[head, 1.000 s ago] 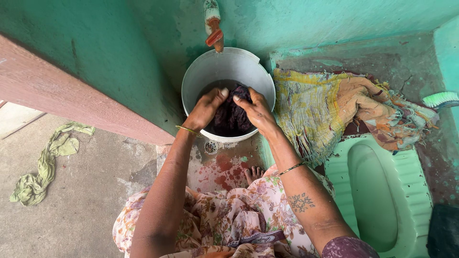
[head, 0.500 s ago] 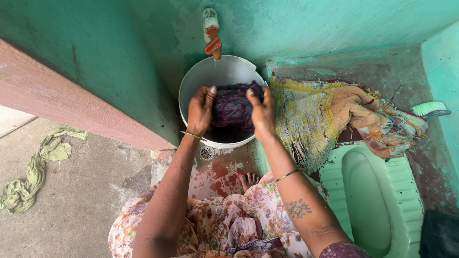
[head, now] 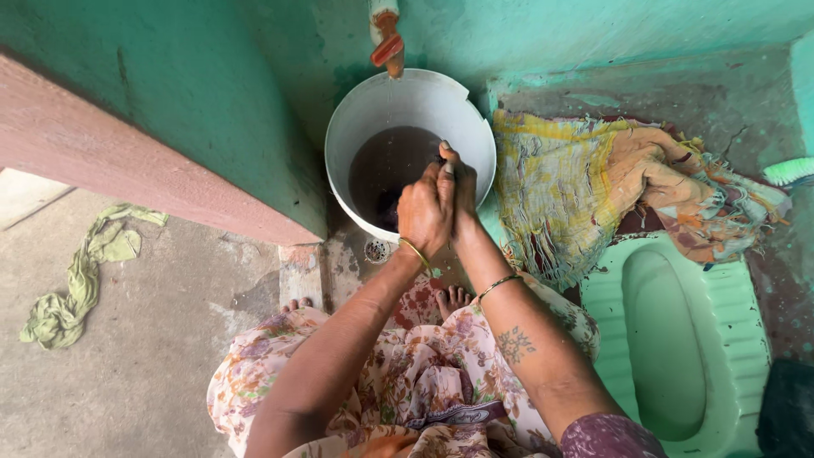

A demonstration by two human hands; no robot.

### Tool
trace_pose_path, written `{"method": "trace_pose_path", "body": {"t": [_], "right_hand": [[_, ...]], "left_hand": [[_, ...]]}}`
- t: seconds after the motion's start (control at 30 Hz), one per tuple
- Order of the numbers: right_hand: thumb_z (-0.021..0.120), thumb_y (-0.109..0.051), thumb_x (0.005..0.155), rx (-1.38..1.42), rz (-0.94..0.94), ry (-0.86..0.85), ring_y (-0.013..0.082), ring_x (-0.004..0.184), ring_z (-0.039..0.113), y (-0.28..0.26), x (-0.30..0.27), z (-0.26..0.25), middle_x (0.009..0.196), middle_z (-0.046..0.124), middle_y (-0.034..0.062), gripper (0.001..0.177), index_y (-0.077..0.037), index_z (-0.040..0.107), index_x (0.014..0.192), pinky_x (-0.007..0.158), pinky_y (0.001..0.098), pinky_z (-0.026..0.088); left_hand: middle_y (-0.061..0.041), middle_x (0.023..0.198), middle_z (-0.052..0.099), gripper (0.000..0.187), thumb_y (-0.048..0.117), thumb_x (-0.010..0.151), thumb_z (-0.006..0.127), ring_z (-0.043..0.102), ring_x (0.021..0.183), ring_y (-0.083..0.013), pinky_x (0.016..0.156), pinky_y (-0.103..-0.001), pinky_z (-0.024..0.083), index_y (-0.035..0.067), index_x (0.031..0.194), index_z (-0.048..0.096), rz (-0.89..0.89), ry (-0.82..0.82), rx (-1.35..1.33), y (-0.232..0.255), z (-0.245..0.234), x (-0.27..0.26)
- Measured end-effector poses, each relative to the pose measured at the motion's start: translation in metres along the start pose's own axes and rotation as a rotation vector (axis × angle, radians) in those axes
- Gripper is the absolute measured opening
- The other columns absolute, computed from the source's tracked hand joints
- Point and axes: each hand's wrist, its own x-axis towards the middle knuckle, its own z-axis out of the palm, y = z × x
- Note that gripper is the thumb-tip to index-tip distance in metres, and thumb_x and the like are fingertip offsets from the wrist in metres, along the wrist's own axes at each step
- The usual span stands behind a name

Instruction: The person washes a dark garment in a bucket of water by hand, scrubbing the fabric against itself and wringing it out.

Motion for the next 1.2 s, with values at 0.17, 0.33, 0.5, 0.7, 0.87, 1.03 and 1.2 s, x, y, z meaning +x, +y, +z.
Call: {"method": "trace_pose_path", "body": {"t": [0.17, 0.33, 0.5, 0.7, 0.87, 1.03, 1.2], "right_hand": [[0.055, -0.041, 0.095, -0.680, -0.065, 0.790, 0.0093, 0.075, 0.057, 0.026, 0.009, 0.049, 0.083, 0.063, -0.0033, 0.031, -0.014, 0.069, 0.088, 0.065, 0.0279, 0.049], [0.065, -0.047, 0.103, -1.003, 0.088, 0.731, 0.0084, 0.079, 0.041, 0.046, 0.004, 0.086, 0.085, 0.050, -0.0039, 0.040, -0.010, 0.068, 0.089, 0.066, 0.0295, 0.037], [0.068, -0.047, 0.093, -0.974, 0.020, 0.625, 0.0061, 0.096, 0.057, 0.030, 0.012, 0.109, 0.100, 0.068, -0.0031, 0.039, -0.009, 0.074, 0.104, 0.089, 0.0259, 0.048], [0.080, -0.027, 0.088, -0.974, 0.015, 0.432, 0.0102, 0.107, 0.064, -0.001, 0.013, 0.114, 0.115, 0.068, 0.0019, 0.051, -0.002, 0.058, 0.127, 0.100, 0.0302, 0.050], [0.080, -0.015, 0.089, -1.060, 0.263, 0.230, 0.0096, 0.097, 0.065, -0.031, 0.011, 0.117, 0.108, 0.069, 0.0007, 0.032, -0.002, 0.068, 0.116, 0.091, 0.0275, 0.054], [0.072, -0.014, 0.087, -1.116, 0.257, 0.304, 0.0093, 0.092, 0.066, -0.048, 0.004, 0.119, 0.099, 0.072, -0.0014, 0.021, -0.005, 0.072, 0.107, 0.086, 0.0278, 0.053], [0.070, -0.017, 0.093, -1.124, 0.091, 0.498, 0.0127, 0.084, 0.062, -0.057, -0.002, 0.089, 0.092, 0.069, 0.0018, 0.015, -0.002, 0.072, 0.097, 0.079, 0.0289, 0.049]], "left_hand": [[-0.028, 0.085, 0.069, 0.031, 0.030, 0.102, 0.050, 0.067, 0.081, -0.0488, 0.072, -0.056, 0.051, 0.006, 0.106, 0.068, 0.049, 0.111, -0.003, -0.016, -0.019, 0.018], [-0.024, 0.085, 0.071, 0.037, 0.036, 0.104, 0.052, 0.069, 0.082, -0.0442, 0.074, -0.051, 0.051, 0.005, 0.096, 0.070, -0.196, 0.247, -0.063, -0.061, -0.038, 0.052], [-0.019, 0.081, 0.070, 0.034, 0.030, 0.103, 0.063, 0.063, 0.075, -0.0228, 0.077, -0.041, 0.052, -0.003, 0.094, 0.068, -0.129, 0.078, -0.336, -0.071, -0.040, 0.066], [-0.012, 0.083, 0.075, 0.025, 0.026, 0.099, 0.067, 0.066, 0.077, -0.0132, 0.075, -0.034, 0.054, 0.002, 0.092, 0.070, 0.035, -0.060, -0.383, -0.045, -0.057, 0.065], [-0.015, 0.087, 0.073, 0.018, 0.023, 0.095, 0.070, 0.070, 0.081, -0.0294, 0.075, -0.040, 0.053, 0.005, 0.092, 0.069, 0.247, 0.060, -0.132, -0.014, -0.065, 0.048], [-0.018, 0.091, 0.069, 0.018, 0.024, 0.099, 0.065, 0.067, 0.089, -0.0387, 0.073, -0.049, 0.052, 0.007, 0.097, 0.061, 0.387, 0.163, 0.166, 0.002, -0.056, 0.034], [-0.018, 0.095, 0.070, 0.036, 0.041, 0.107, 0.048, 0.068, 0.086, -0.0405, 0.069, -0.053, 0.051, 0.006, 0.106, 0.057, 0.093, -0.039, 0.156, 0.012, -0.037, 0.019]]}}
